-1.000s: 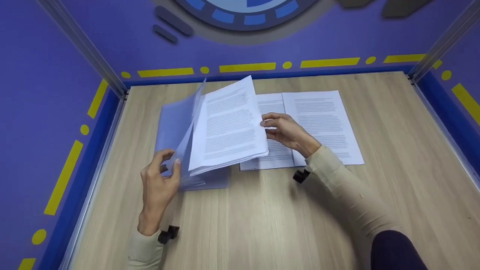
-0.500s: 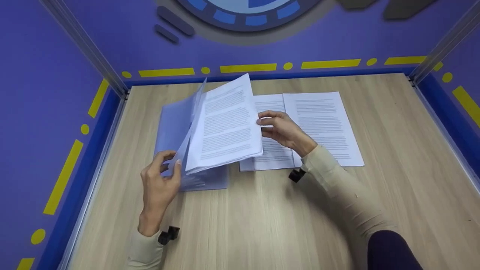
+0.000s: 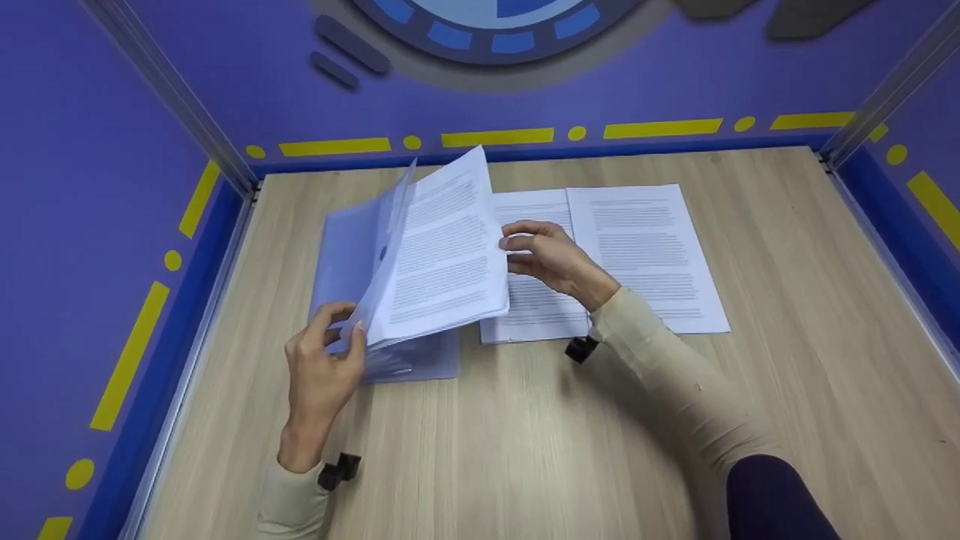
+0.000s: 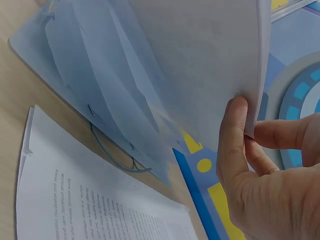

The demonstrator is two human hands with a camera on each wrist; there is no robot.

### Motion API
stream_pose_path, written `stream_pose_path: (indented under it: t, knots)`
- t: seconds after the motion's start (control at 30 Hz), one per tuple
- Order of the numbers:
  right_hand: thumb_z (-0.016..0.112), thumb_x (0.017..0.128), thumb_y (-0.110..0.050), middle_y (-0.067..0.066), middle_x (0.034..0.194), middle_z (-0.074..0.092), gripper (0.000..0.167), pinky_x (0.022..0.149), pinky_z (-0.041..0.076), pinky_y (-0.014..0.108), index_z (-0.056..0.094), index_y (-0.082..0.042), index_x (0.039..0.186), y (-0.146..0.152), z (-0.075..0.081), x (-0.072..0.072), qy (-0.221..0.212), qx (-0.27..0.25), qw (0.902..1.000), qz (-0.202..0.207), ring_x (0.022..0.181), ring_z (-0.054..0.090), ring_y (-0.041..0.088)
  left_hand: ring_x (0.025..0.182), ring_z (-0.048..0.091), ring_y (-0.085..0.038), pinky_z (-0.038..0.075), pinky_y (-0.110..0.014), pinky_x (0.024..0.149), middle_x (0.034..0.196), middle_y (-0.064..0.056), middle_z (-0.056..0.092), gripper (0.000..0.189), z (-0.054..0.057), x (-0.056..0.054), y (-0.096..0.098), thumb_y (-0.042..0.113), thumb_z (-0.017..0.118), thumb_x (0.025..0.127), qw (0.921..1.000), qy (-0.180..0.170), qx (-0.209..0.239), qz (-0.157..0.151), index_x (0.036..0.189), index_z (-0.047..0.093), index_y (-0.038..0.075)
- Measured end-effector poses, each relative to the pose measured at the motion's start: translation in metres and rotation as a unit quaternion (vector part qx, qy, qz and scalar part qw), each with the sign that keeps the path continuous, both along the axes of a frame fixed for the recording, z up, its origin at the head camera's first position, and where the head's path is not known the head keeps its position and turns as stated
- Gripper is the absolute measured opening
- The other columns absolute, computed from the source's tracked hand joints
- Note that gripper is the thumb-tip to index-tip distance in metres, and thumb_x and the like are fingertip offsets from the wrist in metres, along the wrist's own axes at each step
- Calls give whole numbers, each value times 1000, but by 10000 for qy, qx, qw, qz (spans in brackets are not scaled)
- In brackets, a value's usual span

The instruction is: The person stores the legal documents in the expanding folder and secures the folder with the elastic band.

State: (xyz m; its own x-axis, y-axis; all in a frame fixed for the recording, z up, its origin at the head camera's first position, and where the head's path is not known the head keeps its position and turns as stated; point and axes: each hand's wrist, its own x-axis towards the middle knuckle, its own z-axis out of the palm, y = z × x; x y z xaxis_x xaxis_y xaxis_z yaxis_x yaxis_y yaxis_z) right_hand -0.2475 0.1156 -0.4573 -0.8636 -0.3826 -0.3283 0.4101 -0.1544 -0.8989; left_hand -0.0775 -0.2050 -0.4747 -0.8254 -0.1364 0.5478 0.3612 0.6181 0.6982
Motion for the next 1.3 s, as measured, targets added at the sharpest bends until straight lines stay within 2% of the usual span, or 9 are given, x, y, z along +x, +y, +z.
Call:
stream_pose_path:
  t: [0.1, 0.23, 0.33, 0.53, 0.77, 1.0, 1.3]
  knots:
    - [68, 100, 1, 16, 119, 70, 22, 81, 65, 30, 68, 2, 122, -6, 2, 1, 8, 27, 10000, 13, 92, 74, 22, 77, 79, -40, 64, -39, 59, 107, -24, 79, 24, 0, 0, 0, -9, 76, 89, 10000, 21, -21, 10, 113, 73, -4]
    - [68, 100, 1, 15, 114, 70, 21, 79, 64, 30, 68, 0, 121, -14, 3, 1, 12, 135, 9999, 24, 86, 74, 20, 75, 79, -38, 62, -26, 58, 105, -22, 79, 24, -1, -1, -1, -8, 76, 89, 9999, 92, -76, 12, 112, 73, -3]
    - [69, 100, 1, 14, 113, 71, 20, 80, 64, 30, 68, 0, 120, -19, 4, 1, 2, 213, 9998, 53, 85, 74, 20, 75, 79, -37, 60, -21, 59, 104, -22, 79, 23, -1, -1, -1, -9, 75, 89, 9999, 126, -87, 5, 112, 73, -3]
    - [68, 100, 1, 14, 116, 69, 19, 83, 65, 30, 68, -1, 119, -28, 4, 1, -32, 203, 9997, 106, 89, 73, 21, 76, 79, -38, 62, -26, 60, 106, -22, 79, 24, -2, -1, 0, -9, 75, 89, 9999, 132, -101, 26, 112, 73, -3]
    - [68, 100, 3, 16, 115, 70, 18, 87, 65, 32, 69, 0, 118, -37, 2, 3, 30, 49, 9999, 83, 91, 75, 21, 77, 79, -38, 62, -20, 62, 106, -23, 79, 23, -2, -1, 2, -7, 75, 90, 9998, 134, -165, -14, 112, 73, -2]
    - [67, 100, 3, 13, 108, 72, 15, 83, 65, 30, 70, 0, 115, -47, 2, 6, 147, 43, 9998, 137, 88, 74, 19, 77, 79, -40, 64, -31, 59, 106, -24, 79, 22, -3, -1, 2, -8, 75, 91, 9996, 197, -201, -24, 112, 73, -3]
    - [65, 101, 1, 10, 101, 71, 16, 80, 65, 29, 68, 2, 117, -55, 0, 8, 251, -19, 9996, 142, 84, 75, 17, 75, 80, -38, 63, -27, 58, 105, -23, 79, 22, -3, -1, 1, -10, 75, 90, 9992, 321, -251, -24, 111, 73, -3]
